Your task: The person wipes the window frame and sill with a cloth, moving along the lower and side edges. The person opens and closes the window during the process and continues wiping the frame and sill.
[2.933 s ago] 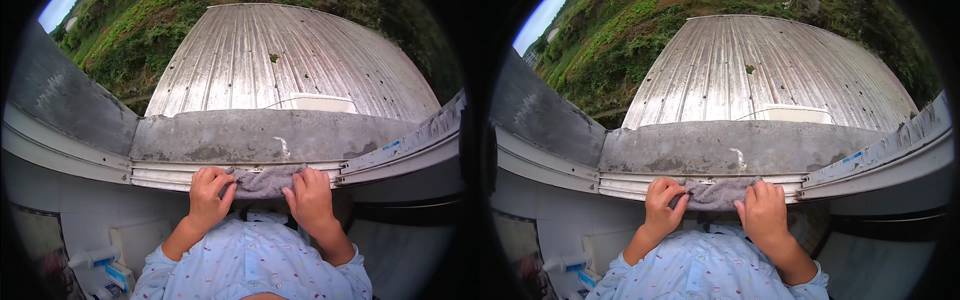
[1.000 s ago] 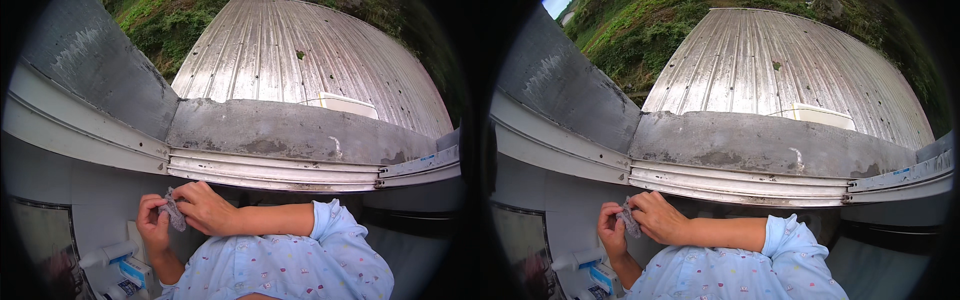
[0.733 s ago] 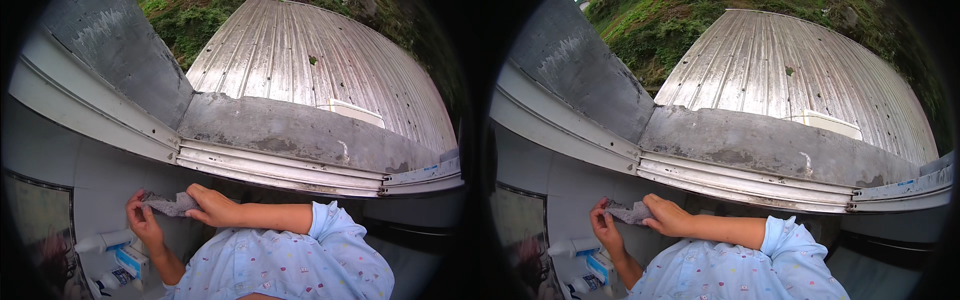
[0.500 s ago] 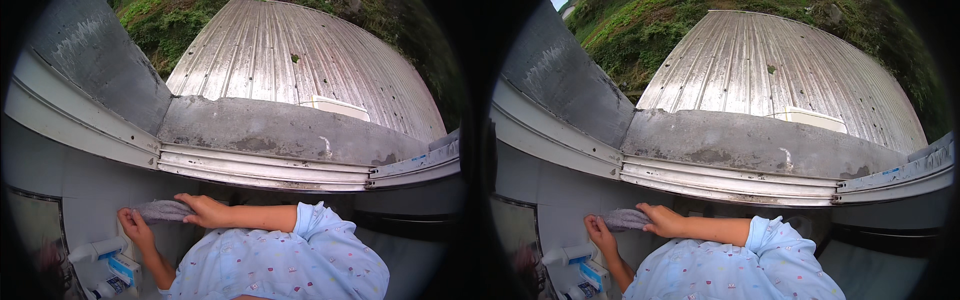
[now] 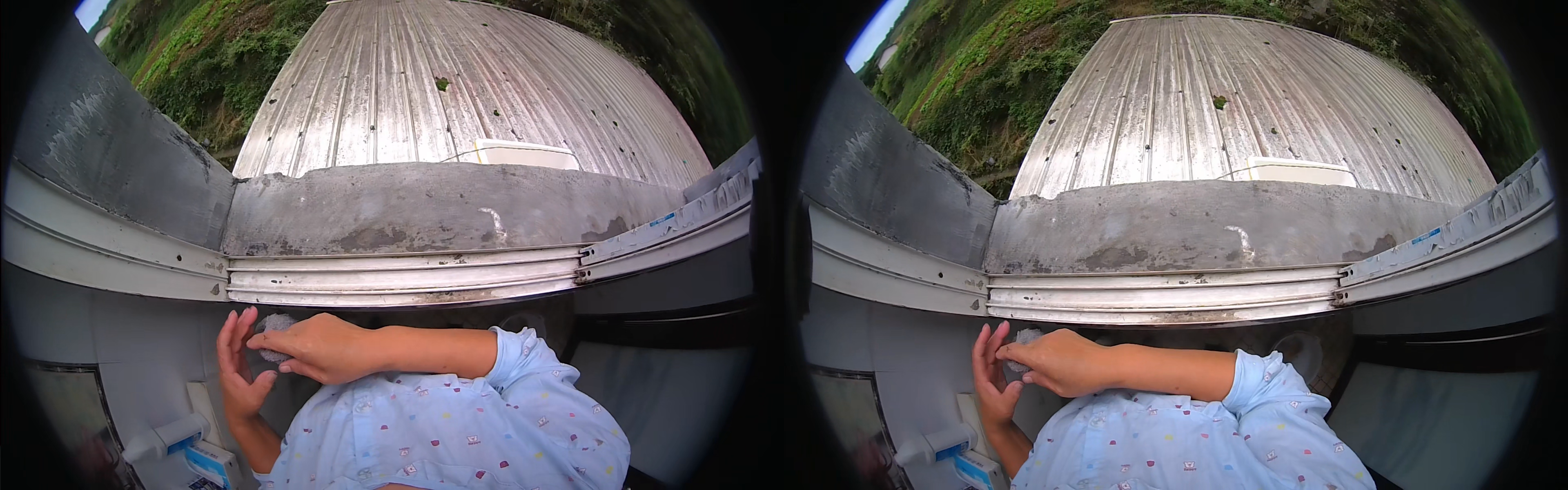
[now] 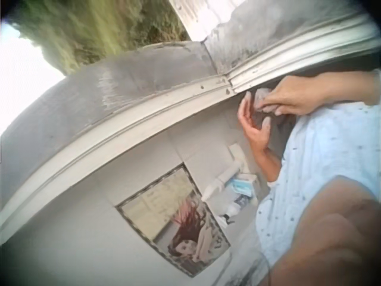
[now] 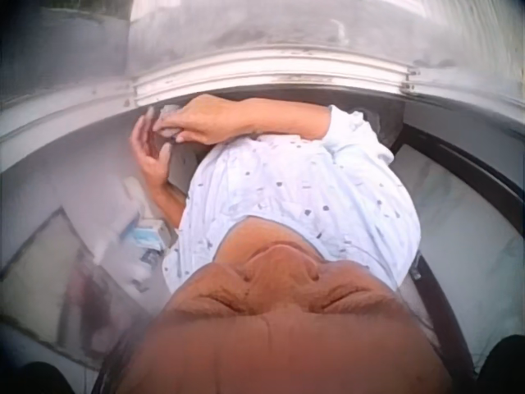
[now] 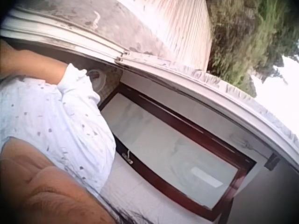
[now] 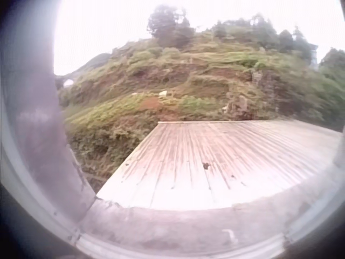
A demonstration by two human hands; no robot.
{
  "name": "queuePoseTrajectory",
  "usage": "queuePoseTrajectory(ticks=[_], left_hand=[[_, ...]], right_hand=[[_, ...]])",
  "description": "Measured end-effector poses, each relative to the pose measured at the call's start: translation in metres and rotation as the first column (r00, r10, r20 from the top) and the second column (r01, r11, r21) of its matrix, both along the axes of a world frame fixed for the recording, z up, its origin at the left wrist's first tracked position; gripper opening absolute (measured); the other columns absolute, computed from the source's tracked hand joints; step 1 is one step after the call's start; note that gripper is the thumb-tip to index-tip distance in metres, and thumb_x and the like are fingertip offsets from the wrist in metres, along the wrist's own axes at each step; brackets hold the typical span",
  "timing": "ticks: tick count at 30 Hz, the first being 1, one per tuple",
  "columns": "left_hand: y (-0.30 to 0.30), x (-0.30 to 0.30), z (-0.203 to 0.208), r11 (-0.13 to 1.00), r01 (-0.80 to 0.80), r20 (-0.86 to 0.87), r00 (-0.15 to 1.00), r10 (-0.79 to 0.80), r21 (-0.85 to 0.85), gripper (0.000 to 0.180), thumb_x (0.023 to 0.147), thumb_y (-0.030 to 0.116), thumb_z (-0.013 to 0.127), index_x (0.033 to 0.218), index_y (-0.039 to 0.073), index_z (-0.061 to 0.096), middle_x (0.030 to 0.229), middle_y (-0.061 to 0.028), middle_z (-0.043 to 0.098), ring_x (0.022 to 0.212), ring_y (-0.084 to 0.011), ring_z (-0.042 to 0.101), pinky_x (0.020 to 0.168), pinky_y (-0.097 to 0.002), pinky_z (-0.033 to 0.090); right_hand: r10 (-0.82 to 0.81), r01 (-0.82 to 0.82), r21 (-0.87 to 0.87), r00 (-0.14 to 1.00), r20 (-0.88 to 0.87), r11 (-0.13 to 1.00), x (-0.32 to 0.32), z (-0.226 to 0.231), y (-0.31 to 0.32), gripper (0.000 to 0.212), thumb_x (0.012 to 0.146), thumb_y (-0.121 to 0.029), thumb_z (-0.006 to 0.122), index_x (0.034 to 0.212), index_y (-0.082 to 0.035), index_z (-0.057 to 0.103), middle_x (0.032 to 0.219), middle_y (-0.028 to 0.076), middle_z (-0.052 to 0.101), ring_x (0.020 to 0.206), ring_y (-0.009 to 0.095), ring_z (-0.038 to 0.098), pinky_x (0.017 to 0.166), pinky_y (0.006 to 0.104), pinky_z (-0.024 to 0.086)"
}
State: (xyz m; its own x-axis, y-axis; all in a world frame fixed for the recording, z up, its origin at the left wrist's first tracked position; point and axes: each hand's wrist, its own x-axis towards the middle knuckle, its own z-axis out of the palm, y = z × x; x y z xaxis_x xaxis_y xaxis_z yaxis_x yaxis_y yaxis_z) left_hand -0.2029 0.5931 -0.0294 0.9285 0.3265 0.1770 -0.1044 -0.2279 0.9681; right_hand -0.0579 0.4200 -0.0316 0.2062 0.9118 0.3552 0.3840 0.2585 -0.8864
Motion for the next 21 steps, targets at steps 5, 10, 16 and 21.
queuePoseTrajectory(ticks=[5,10,16,21], left_hand=[[0.003,0.001,0.0,0.988,0.154,-0.101,0.983,-0.153,0.007,0.04,0.086,0.025,0.081,0.111,0.002,0.063,0.101,-0.0079,0.065,0.093,-0.0157,0.06,0.086,-0.0304,0.048],[-0.013,0.012,0.017,0.989,0.103,0.224,0.972,-0.077,-0.107,0.047,0.092,0.042,0.077,0.111,0.004,0.057,0.092,-0.0049,0.062,0.084,-0.0152,0.059,0.079,-0.0311,0.049],[-0.016,0.043,0.066,0.955,0.132,0.497,0.868,0.017,-0.264,0.032,0.095,0.028,0.073,0.104,0.008,0.051,0.091,-0.004,0.052,0.088,-0.0178,0.056,0.086,-0.038,0.047],[-0.012,0.062,0.079,0.976,0.07,0.519,0.853,0.048,-0.206,0.027,0.091,0.004,0.067,0.115,0.007,0.055,0.106,-0.0058,0.053,0.1,-0.0179,0.056,0.095,-0.0317,0.046]], right_hand=[[-0.095,0.108,0.112,0.988,-0.12,0.988,0.001,0.002,-0.01,0.063,0.088,-0.022,0.074,0.141,-0.003,0.046,0.101,0.018,0.065,0.093,0.038,0.064,0.082,0.0458,0.051],[-0.139,0.157,0.104,0.977,-0.164,0.982,-0.002,-0.032,-0.025,0.076,0.079,-0.033,0.083,0.139,-0.002,0.047,0.101,0.019,0.065,0.098,0.039,0.063,0.086,0.0448,0.05],[-0.092,0.09,-0.029,0.992,-0.084,0.996,0.006,-0.011,-0.068,0.058,0.088,-0.025,0.077,0.135,0.0,0.054,0.121,0.019,0.065,0.109,0.039,0.063,0.094,0.045,0.05],[-0.464,0.457,0.091,0.881,0.09,0.885,0.035,0.074,-0.152,0.059,0.088,-0.025,0.077,0.136,0.0,0.054,0.12,0.02,0.066,0.096,0.038,0.067,0.084,0.0426,0.054]])
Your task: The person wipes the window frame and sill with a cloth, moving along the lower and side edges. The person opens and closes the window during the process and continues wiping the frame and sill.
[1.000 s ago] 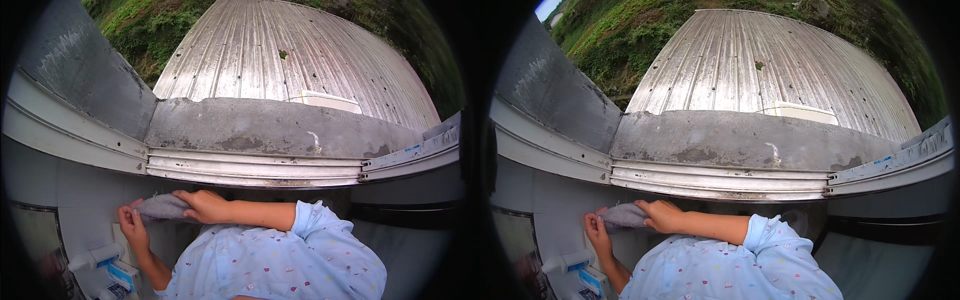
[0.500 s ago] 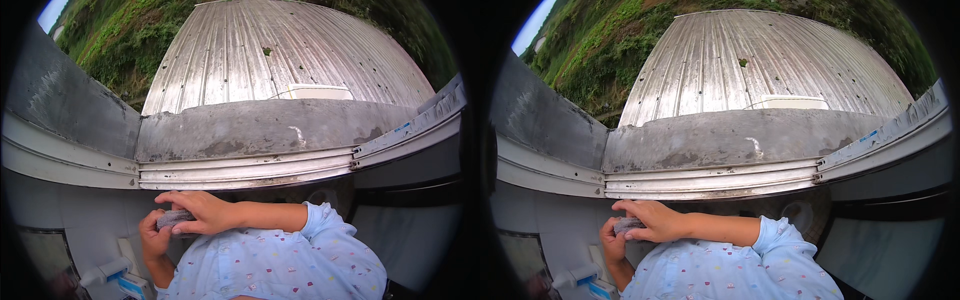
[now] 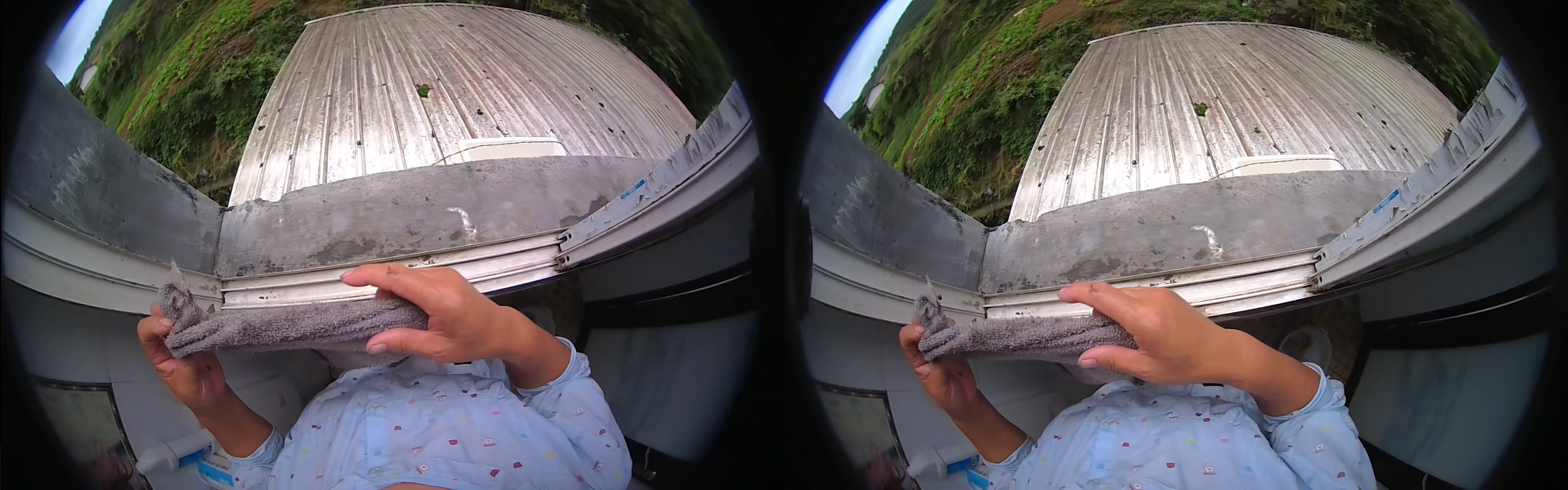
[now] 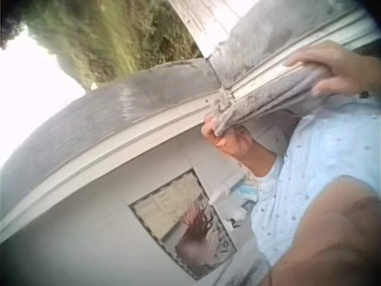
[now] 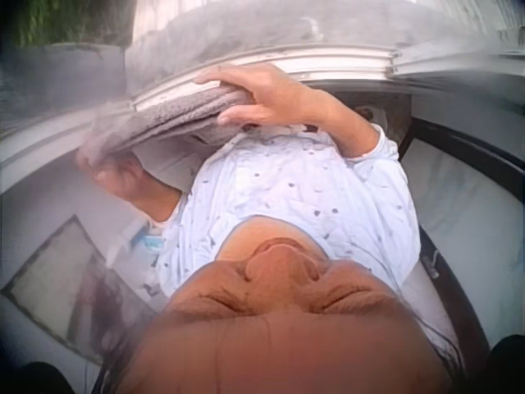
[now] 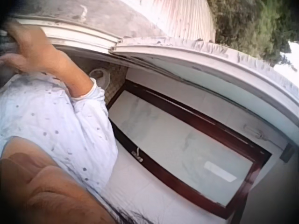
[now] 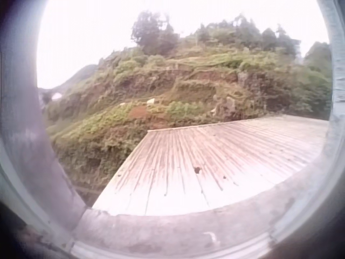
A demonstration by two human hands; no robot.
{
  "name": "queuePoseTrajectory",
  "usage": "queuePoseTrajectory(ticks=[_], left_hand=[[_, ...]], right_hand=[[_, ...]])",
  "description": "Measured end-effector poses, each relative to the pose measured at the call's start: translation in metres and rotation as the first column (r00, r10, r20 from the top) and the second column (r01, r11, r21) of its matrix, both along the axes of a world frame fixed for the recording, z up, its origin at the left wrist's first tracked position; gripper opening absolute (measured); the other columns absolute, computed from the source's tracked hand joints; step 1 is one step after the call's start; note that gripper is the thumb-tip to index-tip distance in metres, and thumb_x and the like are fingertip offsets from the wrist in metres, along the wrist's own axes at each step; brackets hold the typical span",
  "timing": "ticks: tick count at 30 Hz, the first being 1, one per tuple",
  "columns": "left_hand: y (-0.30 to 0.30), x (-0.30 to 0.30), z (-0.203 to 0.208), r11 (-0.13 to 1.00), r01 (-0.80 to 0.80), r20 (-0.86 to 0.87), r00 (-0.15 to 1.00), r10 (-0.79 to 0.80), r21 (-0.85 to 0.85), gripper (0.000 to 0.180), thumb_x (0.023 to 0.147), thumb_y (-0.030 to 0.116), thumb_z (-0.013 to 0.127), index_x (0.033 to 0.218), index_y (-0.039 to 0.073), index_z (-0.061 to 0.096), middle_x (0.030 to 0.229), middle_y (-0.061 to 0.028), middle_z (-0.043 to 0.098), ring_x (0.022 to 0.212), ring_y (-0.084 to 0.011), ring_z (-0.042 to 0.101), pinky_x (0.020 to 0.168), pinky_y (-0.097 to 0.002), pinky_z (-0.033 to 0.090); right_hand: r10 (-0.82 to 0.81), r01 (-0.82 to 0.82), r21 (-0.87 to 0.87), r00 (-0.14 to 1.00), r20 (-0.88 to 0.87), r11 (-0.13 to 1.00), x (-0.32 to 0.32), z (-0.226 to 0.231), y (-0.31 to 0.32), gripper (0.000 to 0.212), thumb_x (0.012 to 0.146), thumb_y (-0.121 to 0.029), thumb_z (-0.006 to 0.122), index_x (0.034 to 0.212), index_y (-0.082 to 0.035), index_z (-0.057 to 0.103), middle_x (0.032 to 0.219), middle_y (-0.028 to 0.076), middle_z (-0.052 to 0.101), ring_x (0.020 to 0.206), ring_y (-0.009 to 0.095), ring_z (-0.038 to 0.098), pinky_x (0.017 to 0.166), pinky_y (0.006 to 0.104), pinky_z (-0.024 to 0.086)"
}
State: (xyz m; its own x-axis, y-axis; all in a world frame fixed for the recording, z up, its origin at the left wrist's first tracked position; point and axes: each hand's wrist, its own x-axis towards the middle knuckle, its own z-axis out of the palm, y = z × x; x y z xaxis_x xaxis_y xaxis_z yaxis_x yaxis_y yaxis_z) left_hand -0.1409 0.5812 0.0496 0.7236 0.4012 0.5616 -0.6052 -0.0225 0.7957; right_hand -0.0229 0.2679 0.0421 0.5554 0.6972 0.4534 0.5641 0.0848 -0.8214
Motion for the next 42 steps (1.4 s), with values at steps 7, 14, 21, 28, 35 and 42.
queuePoseTrajectory(ticks=[7,14,21,28,35,42], left_hand=[[-0.05,0.061,-0.036,0.879,0.056,-0.416,0.894,0.167,0.473,0.031,0.075,-0.008,0.061,0.104,0.002,0.063,0.099,-0.0037,0.055,0.09,-0.0129,0.055,0.079,-0.0252,0.046],[-0.057,0.062,-0.039,0.784,0.195,-0.505,0.847,0.168,0.589,0.022,0.082,0.001,0.069,0.103,0.003,0.063,0.099,-0.0029,0.054,0.086,-0.0116,0.054,0.077,-0.0254,0.047],[-0.038,0.066,-0.062,0.894,0.152,-0.376,0.926,0.02,0.421,0.019,0.085,-0.007,0.068,0.099,0.003,0.061,0.103,-0.0057,0.056,0.094,-0.0149,0.055,0.086,-0.0265,0.047],[-0.036,0.056,-0.057,0.886,-0.027,-0.198,0.971,0.133,0.463,0.027,0.087,-0.013,0.058,0.109,0.002,0.061,0.111,-0.0082,0.053,0.101,-0.0168,0.054,0.094,-0.0292,0.045],[-0.033,0.049,-0.065,0.746,-0.021,-0.326,0.891,0.316,0.666,0.02,0.081,-0.009,0.062,0.098,0.0,0.064,0.101,-0.0113,0.057,0.091,-0.0243,0.057,0.085,-0.0339,0.047],[-0.017,0.029,-0.068,0.983,0.11,-0.224,0.972,-0.075,0.148,0.02,0.085,-0.007,0.058,0.101,0.004,0.056,0.1,-0.0072,0.058,0.092,-0.0173,0.056,0.088,-0.0323,0.047]], right_hand=[[-0.363,0.488,-0.384,0.862,0.354,0.784,0.011,0.003,-0.072,0.041,0.086,-0.015,0.076,0.121,-0.001,0.061,0.104,0.015,0.066,0.1,0.035,0.063,0.087,0.0431,0.049],[-0.564,0.66,-0.335,0.75,0.347,0.672,0.001,-0.034,-0.105,0.025,0.084,-0.021,0.078,0.099,-0.004,0.068,0.099,0.012,0.065,0.095,0.034,0.06,0.087,0.0446,0.046],[-0.67,0.723,-0.481,0.671,0.317,0.496,-0.003,-0.038,-0.111,0.022,0.083,-0.016,0.077,0.091,-0.003,0.061,0.098,0.014,0.061,0.089,0.037,0.06,0.078,0.0458,0.048],[-0.553,0.648,-0.409,0.762,0.338,0.643,-0.024,-0.033,-0.105,0.025,0.076,-0.003,0.074,0.093,-0.004,0.056,0.109,0.012,0.061,0.099,0.036,0.059,0.087,0.0445,0.044],[-0.618,0.673,-0.254,0.739,0.267,0.695,-0.028,-0.05,-0.111,0.026,0.077,-0.009,0.079,0.095,-0.004,0.062,0.096,0.009,0.065,0.094,0.031,0.06,0.085,0.0407,0.045],[-0.585,0.592,-0.253,0.803,0.112,0.765,-0.04,-0.005,-0.11,0.019,0.077,0.003,0.072,0.095,-0.003,0.072,0.089,0.01,0.063,0.081,0.027,0.061,0.071,0.0347,0.049]])
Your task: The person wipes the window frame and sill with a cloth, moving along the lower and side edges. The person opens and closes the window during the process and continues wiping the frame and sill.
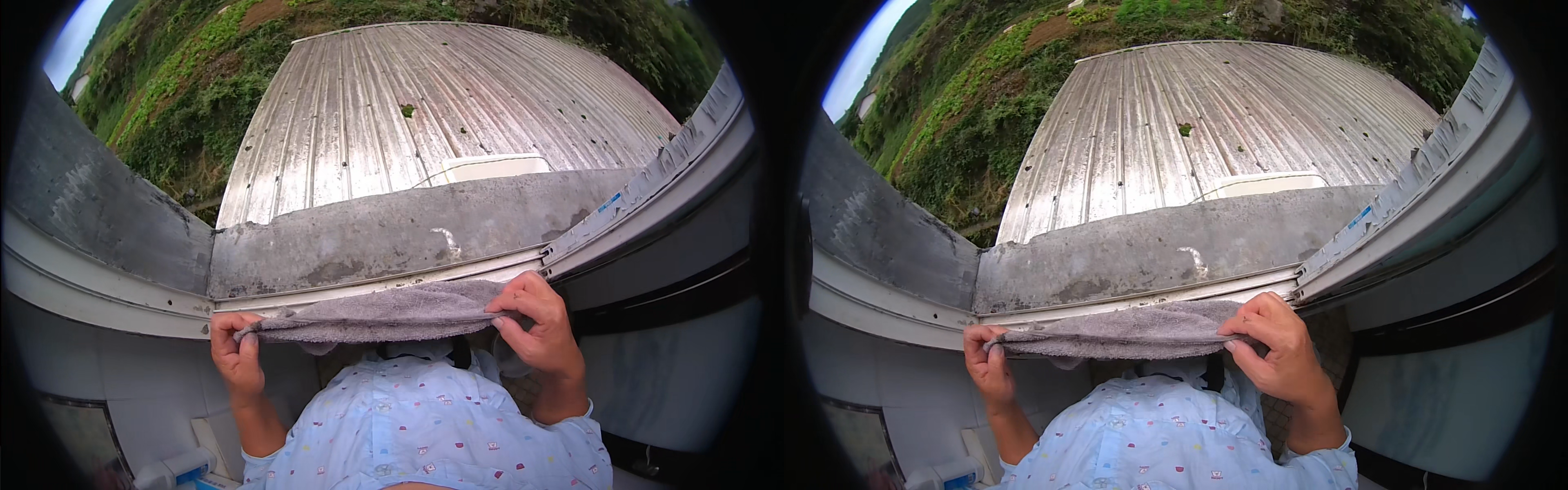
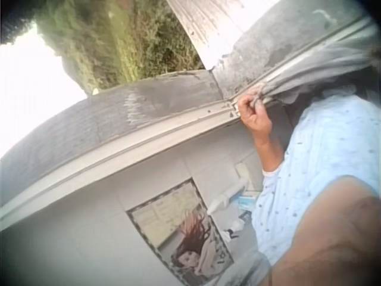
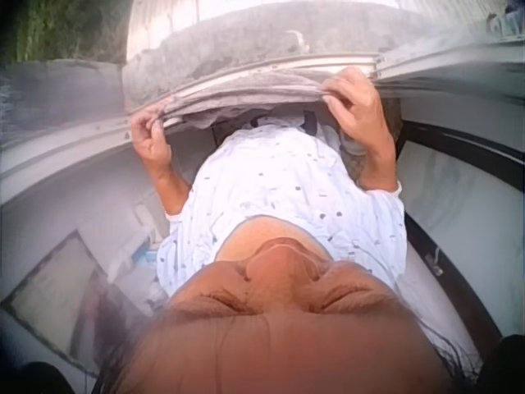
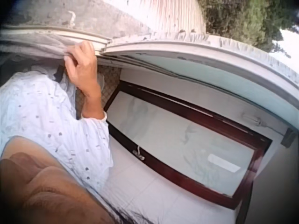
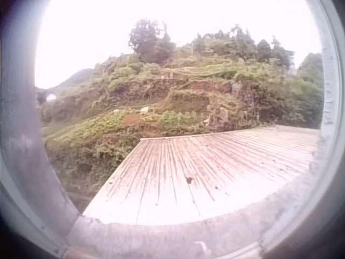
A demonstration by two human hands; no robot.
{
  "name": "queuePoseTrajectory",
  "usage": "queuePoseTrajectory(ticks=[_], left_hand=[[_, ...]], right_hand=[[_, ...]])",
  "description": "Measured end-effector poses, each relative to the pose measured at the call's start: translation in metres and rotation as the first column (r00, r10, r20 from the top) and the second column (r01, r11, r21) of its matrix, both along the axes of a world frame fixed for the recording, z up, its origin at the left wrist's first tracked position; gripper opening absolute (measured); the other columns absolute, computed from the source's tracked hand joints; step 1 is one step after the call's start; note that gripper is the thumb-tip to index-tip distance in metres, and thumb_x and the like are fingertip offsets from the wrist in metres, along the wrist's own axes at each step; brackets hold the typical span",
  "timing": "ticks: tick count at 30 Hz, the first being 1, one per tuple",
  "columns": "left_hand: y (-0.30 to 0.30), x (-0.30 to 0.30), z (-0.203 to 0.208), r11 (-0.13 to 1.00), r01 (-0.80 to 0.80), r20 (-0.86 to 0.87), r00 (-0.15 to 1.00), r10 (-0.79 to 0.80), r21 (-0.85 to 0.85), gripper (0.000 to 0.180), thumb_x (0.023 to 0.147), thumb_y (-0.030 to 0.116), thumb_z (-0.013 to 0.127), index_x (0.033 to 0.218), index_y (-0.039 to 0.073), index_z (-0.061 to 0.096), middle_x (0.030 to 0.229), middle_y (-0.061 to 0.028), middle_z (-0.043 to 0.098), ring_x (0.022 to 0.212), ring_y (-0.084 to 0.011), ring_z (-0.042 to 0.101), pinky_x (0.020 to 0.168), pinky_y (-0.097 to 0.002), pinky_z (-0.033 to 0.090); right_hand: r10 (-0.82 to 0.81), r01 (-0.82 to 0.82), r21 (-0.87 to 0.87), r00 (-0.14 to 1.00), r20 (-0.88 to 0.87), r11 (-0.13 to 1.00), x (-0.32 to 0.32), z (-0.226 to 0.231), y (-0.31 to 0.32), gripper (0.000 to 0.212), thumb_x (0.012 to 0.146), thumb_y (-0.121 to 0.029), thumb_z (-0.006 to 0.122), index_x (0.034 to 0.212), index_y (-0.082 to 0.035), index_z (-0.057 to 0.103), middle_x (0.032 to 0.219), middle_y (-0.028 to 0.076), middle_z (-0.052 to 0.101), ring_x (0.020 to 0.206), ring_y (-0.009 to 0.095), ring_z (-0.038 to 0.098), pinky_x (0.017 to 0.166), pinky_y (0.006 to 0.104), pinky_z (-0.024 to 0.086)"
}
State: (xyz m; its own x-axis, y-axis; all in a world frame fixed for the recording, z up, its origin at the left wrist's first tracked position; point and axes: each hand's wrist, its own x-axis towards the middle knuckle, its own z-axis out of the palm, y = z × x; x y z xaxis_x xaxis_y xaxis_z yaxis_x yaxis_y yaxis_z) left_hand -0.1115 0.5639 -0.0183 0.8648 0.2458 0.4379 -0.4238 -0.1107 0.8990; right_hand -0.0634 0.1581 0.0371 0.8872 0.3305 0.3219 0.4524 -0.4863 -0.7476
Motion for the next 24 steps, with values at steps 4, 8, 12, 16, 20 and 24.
queuePoseTrajectory(ticks=[4,8,12,16,20,24], left_hand=[[-0.006,0.01,0.005,0.971,-0.185,-0.009,0.982,0.189,0.149,0.017,0.09,-0.006,0.059,0.104,0.004,0.055,0.096,-0.0043,0.057,0.086,-0.0106,0.053,0.083,-0.0254,0.045],[-0.021,0.037,-0.016,0.808,-0.239,-0.057,0.946,0.318,0.539,0.028,0.083,-0.006,0.069,0.108,0.001,0.058,0.097,-0.0089,0.06,0.086,-0.0211,0.06,0.077,-0.0313,0.05],[-0.042,0.045,-0.005,0.587,-0.424,0.212,0.893,0.397,0.69,0.034,0.078,-0.005,0.074,0.108,0.001,0.06,0.104,-0.0136,0.062,0.101,-0.0326,0.059,0.088,-0.042,0.049],[-0.041,0.036,0.0,0.599,-0.279,0.143,0.953,0.266,0.751,0.023,0.081,-0.002,0.072,0.103,0.002,0.066,0.099,-0.0132,0.067,0.096,-0.0328,0.062,0.087,-0.0427,0.048],[-0.053,0.035,-0.001,0.568,-0.215,0.107,0.97,0.217,0.794,0.016,0.082,0.008,0.074,0.097,0.004,0.069,0.095,-0.0124,0.069,0.092,-0.0339,0.063,0.083,-0.0437,0.048],[-0.062,0.034,0.005,0.488,-0.189,0.109,0.976,0.187,0.852,0.018,0.084,0.008,0.071,0.101,0.001,0.071,0.095,-0.0138,0.07,0.092,-0.0352,0.064,0.085,-0.0447,0.049]], right_hand=[[-0.15,0.145,0.138,0.988,0.029,0.98,0.018,-0.003,0.007,0.021,0.077,0.005,0.069,0.097,-0.003,0.071,0.088,0.01,0.061,0.081,0.026,0.06,0.07,0.0351,0.048],[-0.246,0.363,-0.272,0.89,0.384,0.891,0.042,-0.04,0.03,0.023,0.079,0.001,0.071,0.101,-0.004,0.065,0.095,0.012,0.059,0.09,0.033,0.058,0.082,0.0432,0.044],[-0.246,0.395,-0.276,0.859,0.448,0.876,0.033,-0.039,0.035,0.018,0.081,-0.001,0.071,0.098,-0.003,0.065,0.097,0.011,0.06,0.091,0.03,0.058,0.084,0.0425,0.043],[-0.055,0.211,-0.414,0.932,0.359,0.886,0.023,-0.032,0.035,0.022,0.081,-0.01,0.075,0.099,-0.003,0.065,0.097,0.01,0.06,0.092,0.03,0.058,0.088,0.0421,0.044],[-0.042,0.212,-0.518,0.947,0.32,0.829,0.024,-0.036,0.047,0.033,0.081,-0.022,0.078,0.101,0.0,0.064,0.099,0.013,0.061,0.097,0.032,0.058,0.095,0.0442,0.043],[-0.05,0.193,-0.53,0.961,0.273,0.826,0.024,-0.037,0.057,0.048,0.081,-0.034,0.077,0.104,0.006,0.062,0.101,0.02,0.06,0.102,0.037,0.055,0.099,0.0486,0.04]])
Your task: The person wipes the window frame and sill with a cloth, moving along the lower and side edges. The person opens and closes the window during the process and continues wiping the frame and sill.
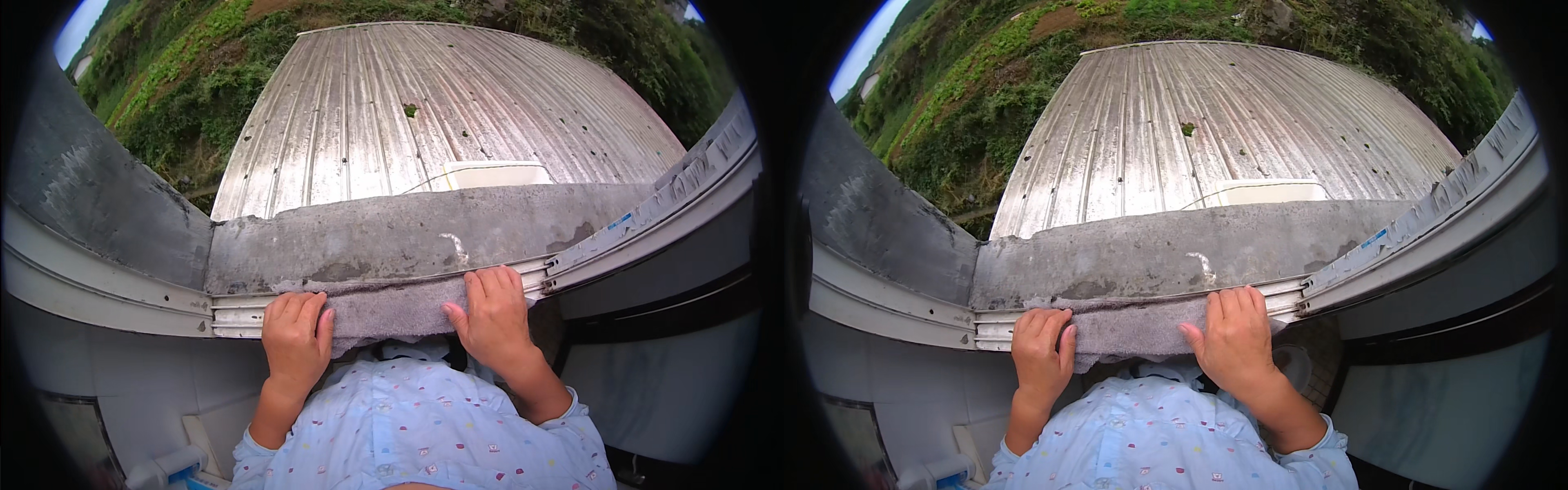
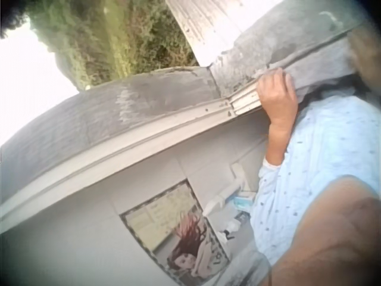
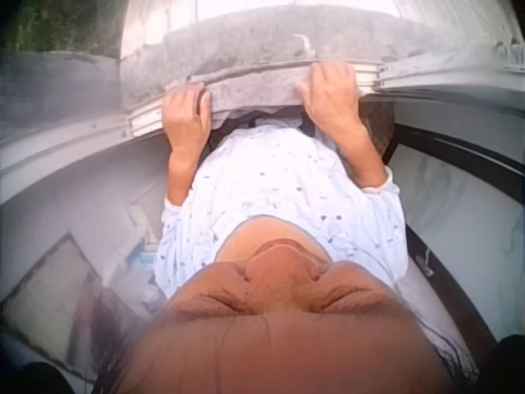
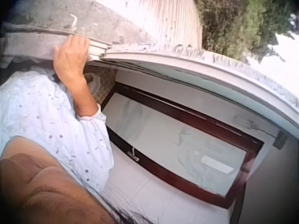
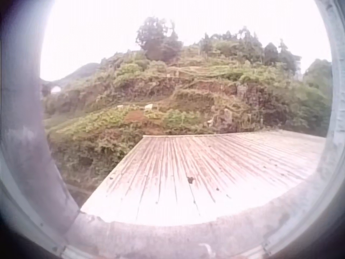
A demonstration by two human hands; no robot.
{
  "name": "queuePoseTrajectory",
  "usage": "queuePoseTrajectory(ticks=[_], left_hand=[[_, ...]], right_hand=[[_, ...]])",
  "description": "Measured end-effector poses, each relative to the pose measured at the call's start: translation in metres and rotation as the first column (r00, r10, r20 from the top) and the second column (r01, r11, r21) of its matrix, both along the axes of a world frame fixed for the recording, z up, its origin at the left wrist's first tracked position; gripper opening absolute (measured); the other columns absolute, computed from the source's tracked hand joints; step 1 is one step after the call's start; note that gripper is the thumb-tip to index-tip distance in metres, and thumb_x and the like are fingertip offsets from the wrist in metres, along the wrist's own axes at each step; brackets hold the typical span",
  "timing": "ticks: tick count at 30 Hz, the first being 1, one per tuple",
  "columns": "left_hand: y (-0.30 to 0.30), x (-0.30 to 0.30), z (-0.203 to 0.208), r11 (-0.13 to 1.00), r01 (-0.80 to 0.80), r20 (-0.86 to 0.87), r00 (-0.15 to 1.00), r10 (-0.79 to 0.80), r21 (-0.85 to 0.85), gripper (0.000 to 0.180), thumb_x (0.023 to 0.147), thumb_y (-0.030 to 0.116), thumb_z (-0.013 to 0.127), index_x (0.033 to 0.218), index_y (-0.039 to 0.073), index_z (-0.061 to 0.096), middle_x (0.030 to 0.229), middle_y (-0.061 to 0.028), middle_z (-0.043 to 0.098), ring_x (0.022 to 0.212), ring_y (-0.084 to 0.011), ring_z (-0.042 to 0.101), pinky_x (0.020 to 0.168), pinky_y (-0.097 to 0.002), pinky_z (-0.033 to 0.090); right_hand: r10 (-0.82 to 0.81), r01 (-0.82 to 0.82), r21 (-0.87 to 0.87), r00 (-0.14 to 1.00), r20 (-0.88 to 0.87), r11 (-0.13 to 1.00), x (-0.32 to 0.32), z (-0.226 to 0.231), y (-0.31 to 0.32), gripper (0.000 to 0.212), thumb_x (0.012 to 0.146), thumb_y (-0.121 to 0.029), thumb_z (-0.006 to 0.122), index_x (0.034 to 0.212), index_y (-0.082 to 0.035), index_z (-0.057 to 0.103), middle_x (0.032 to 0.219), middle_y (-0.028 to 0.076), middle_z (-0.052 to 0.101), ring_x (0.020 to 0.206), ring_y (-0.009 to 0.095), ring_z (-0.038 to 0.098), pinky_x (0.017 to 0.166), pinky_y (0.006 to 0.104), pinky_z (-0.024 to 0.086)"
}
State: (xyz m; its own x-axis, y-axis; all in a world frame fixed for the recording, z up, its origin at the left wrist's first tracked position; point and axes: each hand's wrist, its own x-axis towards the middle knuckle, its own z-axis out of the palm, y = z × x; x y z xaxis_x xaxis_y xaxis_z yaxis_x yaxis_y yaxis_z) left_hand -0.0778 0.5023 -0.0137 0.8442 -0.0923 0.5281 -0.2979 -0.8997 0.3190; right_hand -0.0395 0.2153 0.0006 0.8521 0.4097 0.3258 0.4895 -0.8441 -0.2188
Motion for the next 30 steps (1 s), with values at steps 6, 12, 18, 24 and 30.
queuePoseTrajectory(ticks=[6,12,18,24,30], left_hand=[[0.0,0.003,-0.002,0.999,0.045,-0.006,0.999,-0.045,-0.018,0.016,0.086,0.005,0.067,0.101,0.0,0.071,0.096,-0.0152,0.07,0.091,-0.0362,0.065,0.084,-0.0455,0.05],[0.002,0.006,-0.004,0.996,0.075,-0.016,0.997,-0.076,-0.055,0.016,0.085,0.002,0.065,0.1,-0.001,0.071,0.095,-0.0162,0.069,0.091,-0.0363,0.065,0.083,-0.0451,0.051],[0.006,0.008,-0.004,0.988,0.11,-0.008,0.994,-0.111,-0.104,0.018,0.083,-0.001,0.064,0.1,-0.002,0.071,0.094,-0.0174,0.07,0.09,-0.0374,0.066,0.083,-0.045,0.052],[0.012,0.006,-0.01,0.979,0.153,-0.003,0.988,-0.154,-0.133,0.021,0.082,0.0,0.066,0.103,-0.002,0.07,0.096,-0.0164,0.069,0.092,-0.036,0.066,0.082,-0.0447,0.052],[0.019,0.007,-0.012,0.959,0.182,0.021,0.983,-0.182,-0.218,0.019,0.084,-0.003,0.064,0.103,-0.004,0.068,0.094,-0.0184,0.069,0.09,-0.039,0.065,0.082,-0.0456,0.052]], right_hand=[[-0.025,0.033,-0.076,0.995,0.098,0.997,-0.004,-0.008,0.016,0.057,0.083,-0.04,0.075,0.104,0.011,0.061,0.099,0.022,0.058,0.1,0.039,0.052,0.103,0.0515,0.037],[0.006,0.0,-0.145,0.999,0.045,0.989,0.001,-0.009,0.027,0.049,0.084,-0.038,0.073,0.094,0.01,0.065,0.091,0.019,0.056,0.095,0.036,0.051,0.103,0.048,0.036],[0.082,-0.073,-0.158,0.995,0.049,0.985,0.006,-0.01,0.052,0.043,0.087,-0.035,0.069,0.088,0.008,0.067,0.087,0.017,0.055,0.091,0.033,0.051,0.094,0.0442,0.039],[0.204,-0.204,-0.1,0.979,-0.009,0.974,-0.003,-0.013,0.094,0.043,0.084,-0.03,0.072,0.099,0.01,0.064,0.092,0.018,0.055,0.093,0.034,0.052,0.093,0.0453,0.04],[0.363,-0.36,0.095,0.932,-0.013,0.928,-0.006,-0.022,0.134,0.054,0.081,-0.029,0.074,0.111,0.014,0.06,0.102,0.021,0.056,0.1,0.037,0.053,0.099,0.0479,0.041]])
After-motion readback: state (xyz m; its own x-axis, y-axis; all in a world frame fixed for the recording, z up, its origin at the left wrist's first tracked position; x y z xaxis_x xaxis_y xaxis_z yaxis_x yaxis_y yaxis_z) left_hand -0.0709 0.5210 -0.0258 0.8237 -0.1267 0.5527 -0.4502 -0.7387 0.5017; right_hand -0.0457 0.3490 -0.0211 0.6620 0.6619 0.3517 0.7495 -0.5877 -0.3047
